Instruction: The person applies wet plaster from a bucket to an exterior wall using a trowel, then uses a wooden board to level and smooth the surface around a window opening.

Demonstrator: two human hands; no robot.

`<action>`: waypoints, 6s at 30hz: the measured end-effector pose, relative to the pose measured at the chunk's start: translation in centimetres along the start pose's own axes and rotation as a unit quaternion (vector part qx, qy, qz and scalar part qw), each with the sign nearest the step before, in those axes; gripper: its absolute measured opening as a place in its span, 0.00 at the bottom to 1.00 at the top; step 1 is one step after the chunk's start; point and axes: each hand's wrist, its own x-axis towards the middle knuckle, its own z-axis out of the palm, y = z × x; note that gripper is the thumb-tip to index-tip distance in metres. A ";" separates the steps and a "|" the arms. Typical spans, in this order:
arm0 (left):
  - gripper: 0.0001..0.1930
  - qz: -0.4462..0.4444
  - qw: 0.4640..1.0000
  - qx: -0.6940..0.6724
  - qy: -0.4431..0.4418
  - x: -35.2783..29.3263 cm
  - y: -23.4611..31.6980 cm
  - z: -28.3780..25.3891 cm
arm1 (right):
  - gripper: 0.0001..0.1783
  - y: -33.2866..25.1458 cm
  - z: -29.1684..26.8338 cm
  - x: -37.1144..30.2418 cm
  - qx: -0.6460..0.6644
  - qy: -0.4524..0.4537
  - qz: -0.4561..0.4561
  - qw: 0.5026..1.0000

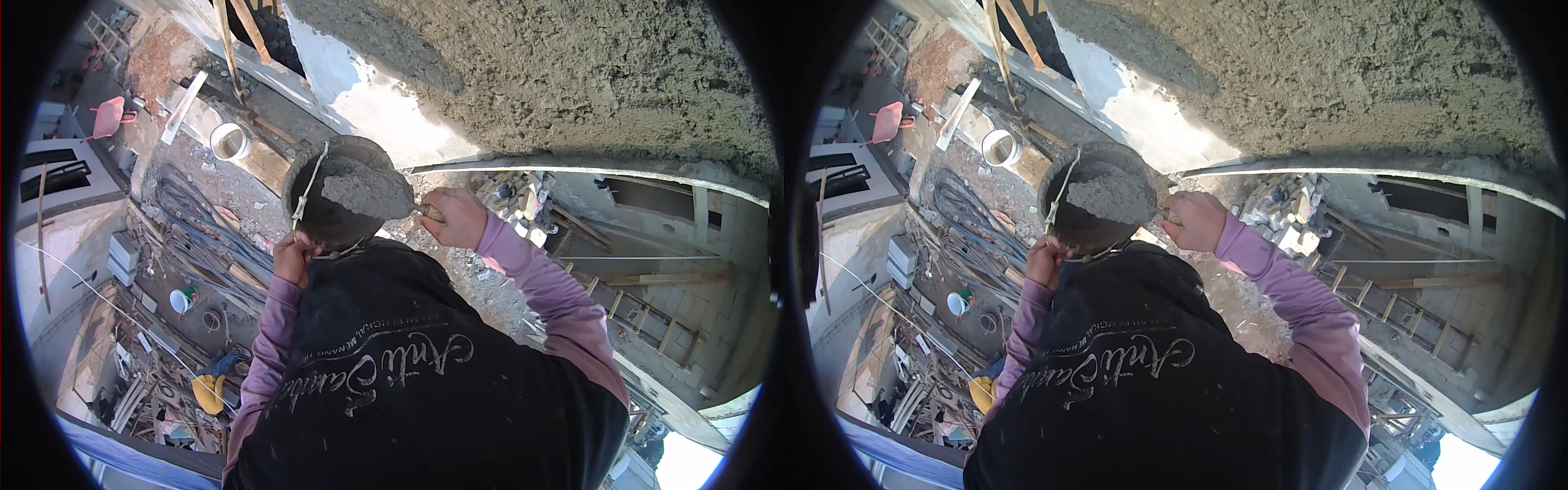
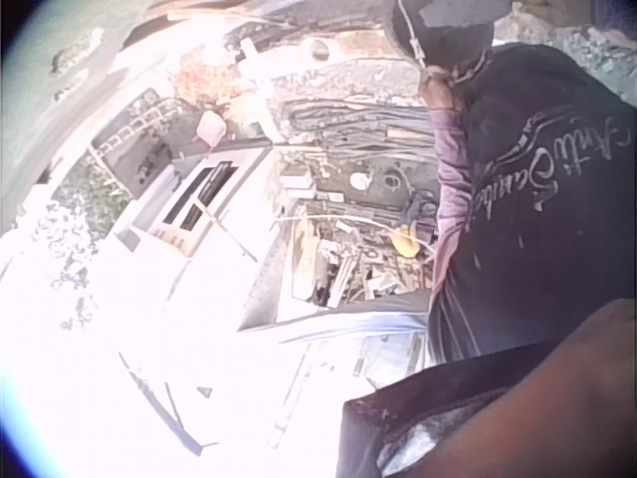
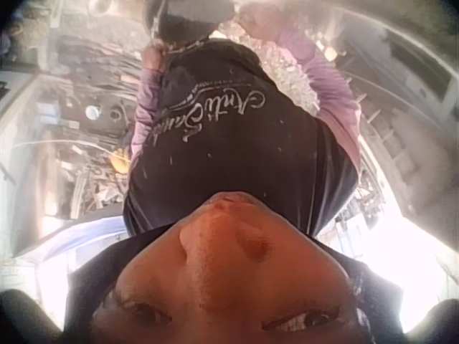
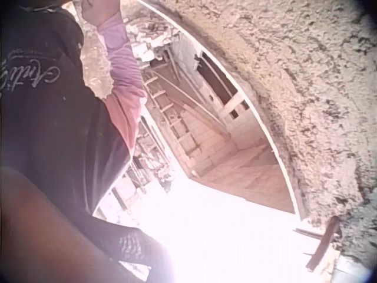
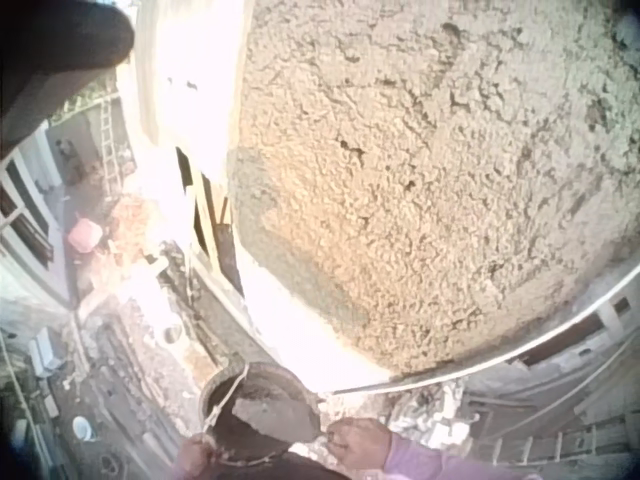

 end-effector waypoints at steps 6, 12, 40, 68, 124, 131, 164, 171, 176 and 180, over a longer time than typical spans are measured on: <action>0.09 0.006 0.999 -0.002 0.049 -0.6 -1.1 -1.6 | 0.12 -4.5 -13.3 0.5 0.227 -0.194 -0.047 0.953; 0.09 -0.015 0.999 -0.015 0.040 -0.4 -0.4 -0.3 | 0.11 9.7 -17.0 -0.1 0.336 -0.074 0.295 0.891; 0.07 0.072 0.969 0.201 -0.120 0.0 -0.5 3.8 | 0.14 9.7 17.9 4.9 -0.144 -0.167 0.001 0.975; 0.09 -0.035 0.999 0.001 0.000 2.1 -1.5 -0.6 | 0.13 1.3 -20.1 -4.2 0.413 -0.181 0.209 0.868; 0.16 0.027 0.979 -0.055 0.195 1.0 -0.8 -2.8 | 0.12 -4.3 -14.7 7.9 0.307 -0.285 0.020 0.908; 0.20 -0.007 0.957 0.130 0.261 4.8 -0.2 -3.2 | 0.13 6.1 -17.4 2.0 0.258 0.253 0.239 0.901; 0.09 0.319 0.872 0.370 -0.030 1.5 15.9 13.6 | 0.20 7.8 1.2 11.5 -0.195 -0.082 0.012 0.977; 0.11 0.249 0.879 0.407 0.016 2.4 16.8 11.3 | 0.17 3.7 2.9 9.6 -0.156 -0.137 -0.095 0.974; 0.14 0.288 0.844 0.451 0.010 1.9 15.6 11.2 | 0.18 8.8 3.9 13.3 -0.162 -0.109 -0.157 0.968; 0.14 0.255 0.857 0.448 -0.011 2.9 15.6 10.4 | 0.18 10.0 15.4 12.0 -0.050 -0.217 -0.118 0.968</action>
